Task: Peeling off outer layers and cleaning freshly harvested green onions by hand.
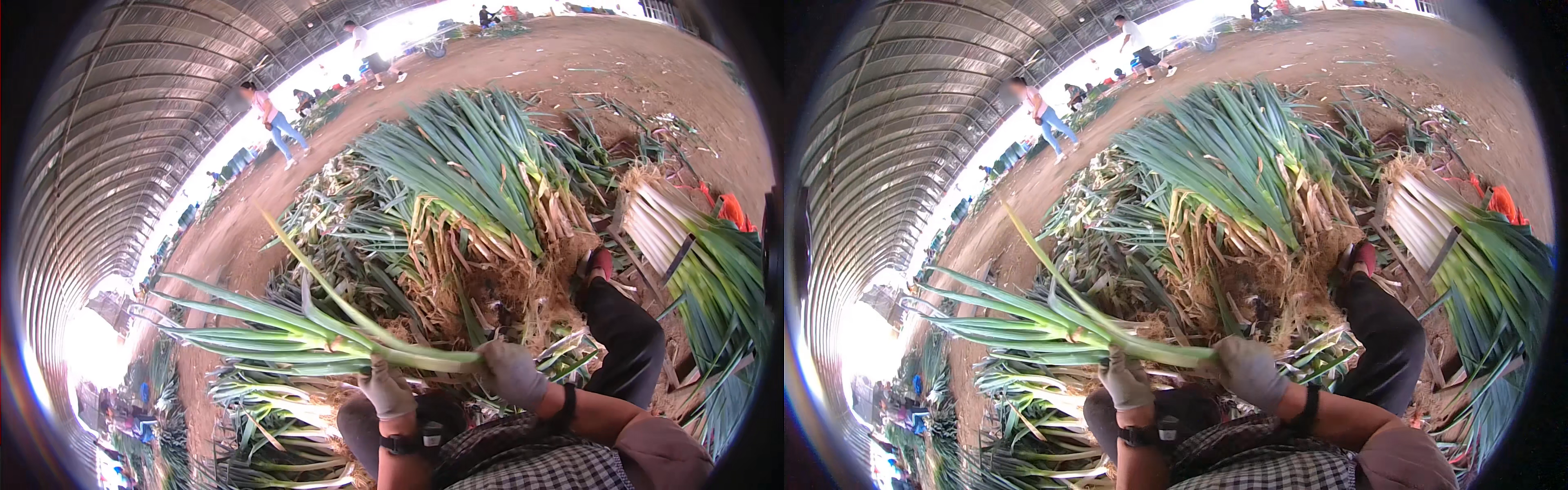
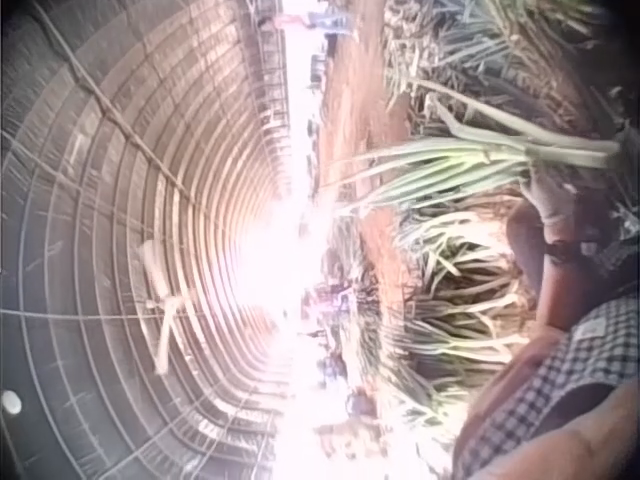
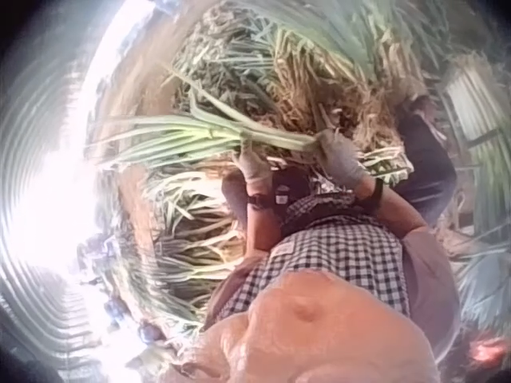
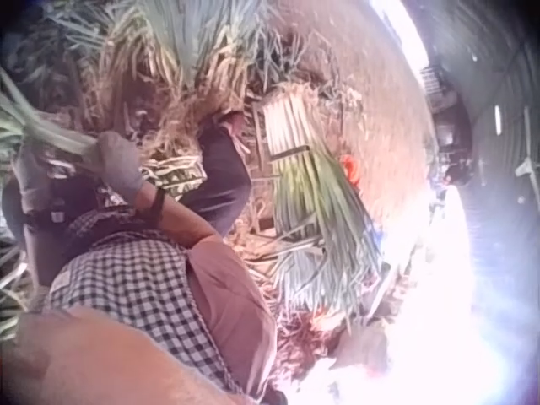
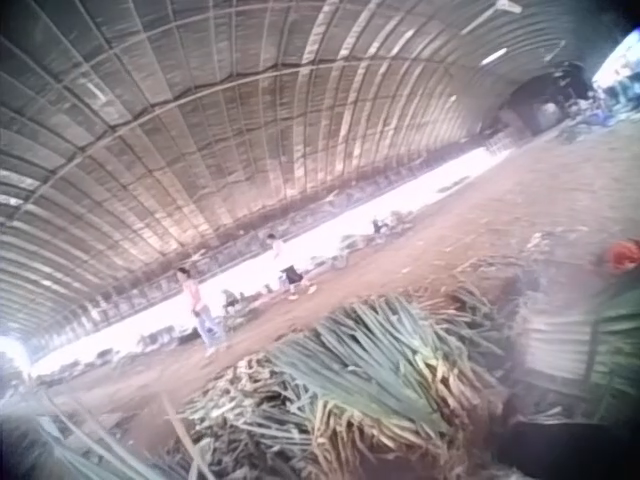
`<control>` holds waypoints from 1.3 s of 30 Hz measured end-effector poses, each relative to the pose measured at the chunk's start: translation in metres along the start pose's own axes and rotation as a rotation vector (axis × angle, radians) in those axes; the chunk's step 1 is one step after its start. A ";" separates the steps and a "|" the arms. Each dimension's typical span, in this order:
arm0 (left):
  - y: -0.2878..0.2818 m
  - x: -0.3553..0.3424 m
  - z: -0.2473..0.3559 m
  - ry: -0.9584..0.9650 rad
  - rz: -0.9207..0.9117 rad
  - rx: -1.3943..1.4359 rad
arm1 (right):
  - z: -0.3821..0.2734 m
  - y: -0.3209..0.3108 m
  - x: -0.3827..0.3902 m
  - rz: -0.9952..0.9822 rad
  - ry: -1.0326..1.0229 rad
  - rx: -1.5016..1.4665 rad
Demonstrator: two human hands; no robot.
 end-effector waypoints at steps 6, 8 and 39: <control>-0.066 -0.028 0.056 0.215 0.364 0.012 | 0.172 -0.041 0.066 0.247 0.499 0.318; -0.052 -0.028 0.080 0.285 0.324 0.031 | 0.250 -0.042 0.109 -0.091 0.739 0.724; 0.071 -0.012 0.058 0.179 -0.239 -0.022 | 0.058 -0.001 0.006 -0.076 0.387 -0.430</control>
Point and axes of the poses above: each hand's wrist, its own x-axis away from the middle knuckle, its own y-axis out of the palm, z = x × y, the point moved 10 cm from there along -x, towards the middle knuckle, and after that the axes turned 7 degrees about -x, right-handed, at the moved point
